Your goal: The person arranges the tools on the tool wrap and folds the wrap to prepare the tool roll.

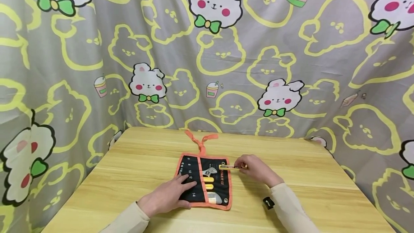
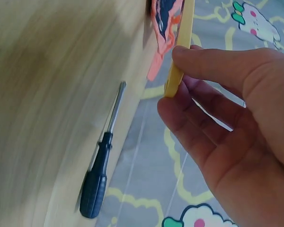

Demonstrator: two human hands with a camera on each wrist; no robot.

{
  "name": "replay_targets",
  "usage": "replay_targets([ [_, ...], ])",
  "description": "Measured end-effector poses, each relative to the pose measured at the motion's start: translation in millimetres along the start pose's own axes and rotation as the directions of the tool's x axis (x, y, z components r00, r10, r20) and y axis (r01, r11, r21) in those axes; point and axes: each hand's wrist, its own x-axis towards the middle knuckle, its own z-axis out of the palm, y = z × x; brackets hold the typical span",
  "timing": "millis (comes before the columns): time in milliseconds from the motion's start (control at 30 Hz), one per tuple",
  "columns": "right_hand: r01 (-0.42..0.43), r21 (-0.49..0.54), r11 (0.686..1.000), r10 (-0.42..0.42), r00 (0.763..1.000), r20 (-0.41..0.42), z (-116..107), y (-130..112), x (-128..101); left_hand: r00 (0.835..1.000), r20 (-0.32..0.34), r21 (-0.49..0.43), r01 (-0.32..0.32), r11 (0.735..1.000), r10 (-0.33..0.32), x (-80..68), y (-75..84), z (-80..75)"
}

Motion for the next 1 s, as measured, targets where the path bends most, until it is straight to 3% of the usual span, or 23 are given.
replay_targets([
  [533, -0.047, -0.016, 0.999, 0.048, 0.997, 0.063, 13.7, -11.7, 31.9, 1.0, 0.003, -0.027, -0.022, 0.999, 0.022, 1.7, -2.4, 1.1],
  [1000, -0.007, 0.005, 1.0, 0.007, 0.998, 0.058, 32.6, -18.6, 51.3, 1.0, 0.001, -0.037, -0.022, 0.999, 0.022, 1.1, -1.5, 0.1],
])
